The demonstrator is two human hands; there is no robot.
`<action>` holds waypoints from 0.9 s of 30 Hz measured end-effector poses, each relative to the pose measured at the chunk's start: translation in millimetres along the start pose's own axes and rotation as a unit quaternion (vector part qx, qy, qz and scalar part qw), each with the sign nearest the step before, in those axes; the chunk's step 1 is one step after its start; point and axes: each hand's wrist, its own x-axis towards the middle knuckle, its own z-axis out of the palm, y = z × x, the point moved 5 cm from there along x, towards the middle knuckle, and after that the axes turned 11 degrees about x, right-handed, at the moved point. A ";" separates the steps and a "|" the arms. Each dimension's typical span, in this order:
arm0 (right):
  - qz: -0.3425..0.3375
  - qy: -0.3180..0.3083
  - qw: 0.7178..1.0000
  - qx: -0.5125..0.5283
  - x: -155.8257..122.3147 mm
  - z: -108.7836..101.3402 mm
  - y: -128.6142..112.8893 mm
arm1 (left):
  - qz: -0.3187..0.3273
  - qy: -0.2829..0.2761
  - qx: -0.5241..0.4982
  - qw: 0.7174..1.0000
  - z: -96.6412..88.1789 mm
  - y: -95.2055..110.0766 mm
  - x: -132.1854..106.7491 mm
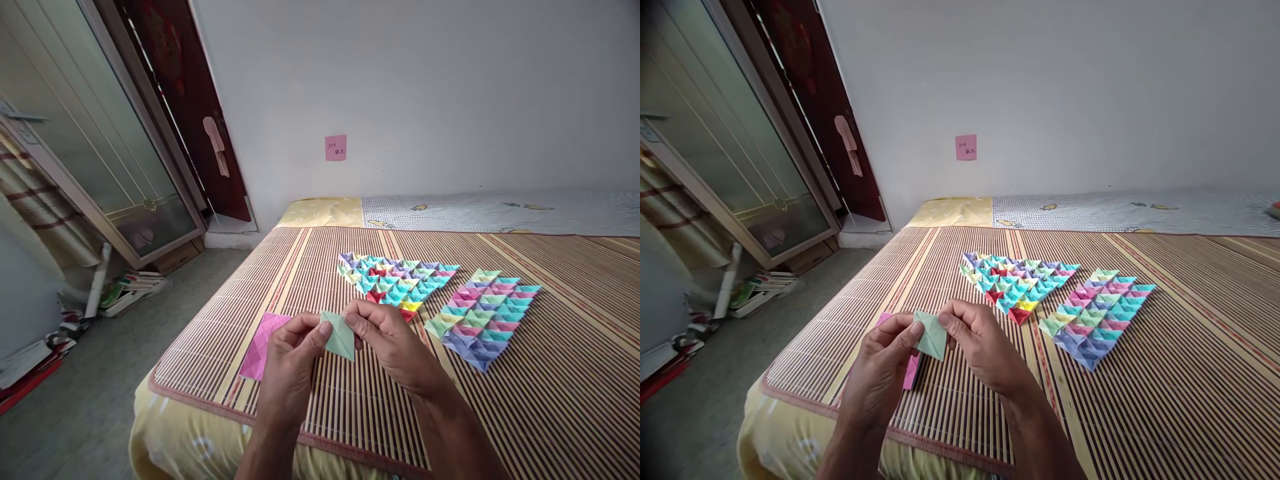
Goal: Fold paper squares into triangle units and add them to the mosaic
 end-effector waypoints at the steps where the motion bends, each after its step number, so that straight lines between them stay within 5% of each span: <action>1: 0.001 0.000 1.000 0.002 0.3 0.4 0.5 | 0.001 0.002 -0.003 1.000 -0.3 0.3 0.1; 11: -0.009 0.013 0.999 -0.037 -1.7 5.4 -2.9 | 0.020 0.055 0.045 0.997 -3.7 -3.4 0.4; 19: 0.050 -0.022 0.998 0.005 -0.7 8.0 5.5 | 0.046 0.084 0.058 0.994 -5.5 4.3 -2.3; 27: 0.088 -0.029 0.996 0.021 -1.7 8.0 11.8 | 0.010 0.083 -0.029 0.996 -4.9 -10.2 6.9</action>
